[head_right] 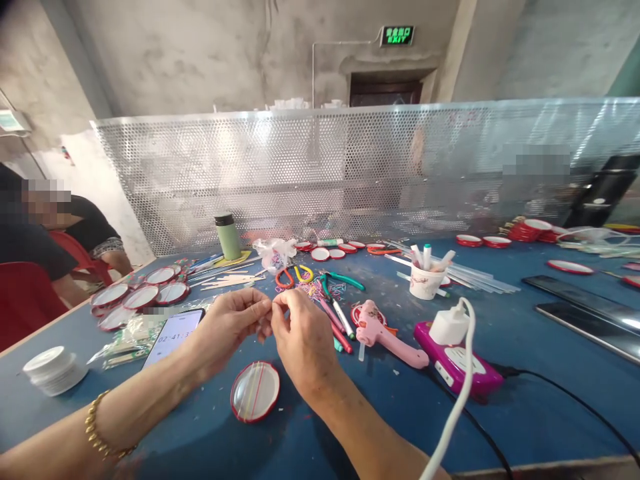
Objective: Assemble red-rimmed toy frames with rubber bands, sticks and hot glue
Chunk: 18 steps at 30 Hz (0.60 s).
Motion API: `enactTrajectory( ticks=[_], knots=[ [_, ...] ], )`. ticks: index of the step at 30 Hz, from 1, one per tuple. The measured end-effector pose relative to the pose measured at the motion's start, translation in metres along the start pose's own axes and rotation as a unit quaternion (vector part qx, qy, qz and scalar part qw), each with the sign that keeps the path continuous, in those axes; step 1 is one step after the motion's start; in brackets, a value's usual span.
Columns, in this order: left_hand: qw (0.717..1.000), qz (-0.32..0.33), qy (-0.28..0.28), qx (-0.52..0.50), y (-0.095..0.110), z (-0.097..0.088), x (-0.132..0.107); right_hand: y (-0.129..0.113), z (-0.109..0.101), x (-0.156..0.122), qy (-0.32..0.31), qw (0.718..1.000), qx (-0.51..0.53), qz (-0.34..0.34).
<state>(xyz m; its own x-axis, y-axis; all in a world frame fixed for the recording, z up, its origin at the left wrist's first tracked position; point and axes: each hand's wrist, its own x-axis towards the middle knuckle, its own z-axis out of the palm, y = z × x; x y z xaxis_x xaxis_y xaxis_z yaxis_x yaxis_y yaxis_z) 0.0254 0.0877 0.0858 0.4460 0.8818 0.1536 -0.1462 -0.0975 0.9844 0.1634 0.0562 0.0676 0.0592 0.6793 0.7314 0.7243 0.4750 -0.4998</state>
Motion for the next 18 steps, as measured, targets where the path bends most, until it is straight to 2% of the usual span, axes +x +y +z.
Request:
enactTrajectory(
  ticks=[4, 9, 15, 18],
  knots=[
    [1.000, 0.012, -0.002, 0.021, -0.007, -0.004, -0.002, -0.001, -0.001, 0.001, -0.052, 0.997, 0.040, 0.050],
    [0.994, 0.027, -0.014, 0.104, -0.013, -0.012, -0.006, -0.005, -0.006, 0.005, -0.117, 0.973, 0.132, 0.150],
    [0.979, 0.044, -0.007, 0.200, -0.007, -0.018, -0.008, -0.008, -0.007, 0.002, -0.127, 0.955, 0.208, 0.168],
    [0.972, 0.049, -0.004, 0.229, -0.005, -0.017, -0.011, -0.008, -0.004, 0.000, -0.143, 0.936, 0.262, 0.186]
  ],
)
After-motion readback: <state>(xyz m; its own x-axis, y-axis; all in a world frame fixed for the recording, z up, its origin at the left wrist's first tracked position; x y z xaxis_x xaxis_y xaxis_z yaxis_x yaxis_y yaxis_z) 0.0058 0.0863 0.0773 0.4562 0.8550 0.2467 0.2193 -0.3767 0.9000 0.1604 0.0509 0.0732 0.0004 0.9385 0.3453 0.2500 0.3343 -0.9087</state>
